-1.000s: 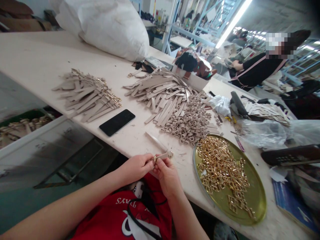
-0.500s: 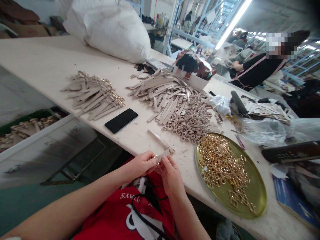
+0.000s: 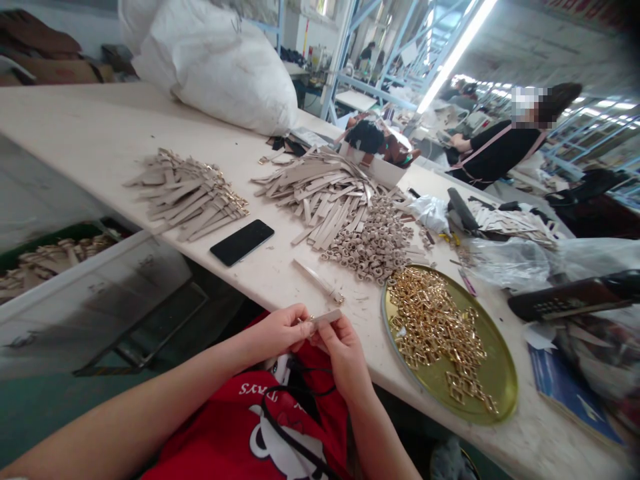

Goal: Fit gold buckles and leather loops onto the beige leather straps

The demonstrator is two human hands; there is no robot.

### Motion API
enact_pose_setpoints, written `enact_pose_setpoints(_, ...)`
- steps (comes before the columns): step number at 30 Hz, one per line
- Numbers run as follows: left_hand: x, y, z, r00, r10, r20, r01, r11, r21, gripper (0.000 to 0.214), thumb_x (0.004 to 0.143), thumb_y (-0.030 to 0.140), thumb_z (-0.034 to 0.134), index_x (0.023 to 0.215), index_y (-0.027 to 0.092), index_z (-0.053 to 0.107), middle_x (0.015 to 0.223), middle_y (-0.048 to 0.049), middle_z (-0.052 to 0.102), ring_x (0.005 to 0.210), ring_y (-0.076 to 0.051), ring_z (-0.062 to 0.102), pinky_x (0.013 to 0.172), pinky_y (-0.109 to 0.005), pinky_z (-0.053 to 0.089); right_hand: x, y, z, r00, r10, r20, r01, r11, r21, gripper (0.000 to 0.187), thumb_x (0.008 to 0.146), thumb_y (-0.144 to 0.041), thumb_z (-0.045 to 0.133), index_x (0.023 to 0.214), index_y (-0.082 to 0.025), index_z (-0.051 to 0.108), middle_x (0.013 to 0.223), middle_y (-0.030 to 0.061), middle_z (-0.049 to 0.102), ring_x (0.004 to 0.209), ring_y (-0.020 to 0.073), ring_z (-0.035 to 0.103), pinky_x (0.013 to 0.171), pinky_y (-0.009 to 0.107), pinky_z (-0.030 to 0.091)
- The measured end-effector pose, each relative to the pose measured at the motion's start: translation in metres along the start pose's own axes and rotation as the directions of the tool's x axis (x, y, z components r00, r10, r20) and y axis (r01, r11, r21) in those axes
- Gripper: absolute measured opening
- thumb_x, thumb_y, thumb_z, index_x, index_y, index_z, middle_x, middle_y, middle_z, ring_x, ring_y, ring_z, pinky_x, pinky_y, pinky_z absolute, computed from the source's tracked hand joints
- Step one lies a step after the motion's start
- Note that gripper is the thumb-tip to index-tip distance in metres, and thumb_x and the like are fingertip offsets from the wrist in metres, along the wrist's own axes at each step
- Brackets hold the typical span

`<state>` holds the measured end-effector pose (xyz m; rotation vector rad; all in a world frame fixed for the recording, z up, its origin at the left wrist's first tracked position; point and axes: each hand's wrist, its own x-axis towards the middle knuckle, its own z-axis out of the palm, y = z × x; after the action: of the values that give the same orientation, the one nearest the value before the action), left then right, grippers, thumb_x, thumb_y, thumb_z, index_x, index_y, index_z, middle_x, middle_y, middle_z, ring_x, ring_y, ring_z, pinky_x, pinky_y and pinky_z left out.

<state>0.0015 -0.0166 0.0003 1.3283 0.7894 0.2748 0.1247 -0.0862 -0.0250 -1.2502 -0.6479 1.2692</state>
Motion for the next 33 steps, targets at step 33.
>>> enact_pose_setpoints(33,0.003,-0.007,0.001,0.994,0.035,-0.105,-0.014,0.98,0.197,0.022,0.075,0.038,0.048,0.066,0.018,0.044,0.046,0.0079,0.04,0.041,-0.008,0.038,0.04,-0.017,0.029,0.007,-0.001,-0.001,0.966,-0.245,-0.084,0.185,0.88,-0.438,0.006,0.073,-0.024,0.055,0.07,-0.02,0.051,0.067,-0.0023,0.052,0.062,0.0126,0.047,0.059,0.024,0.039)
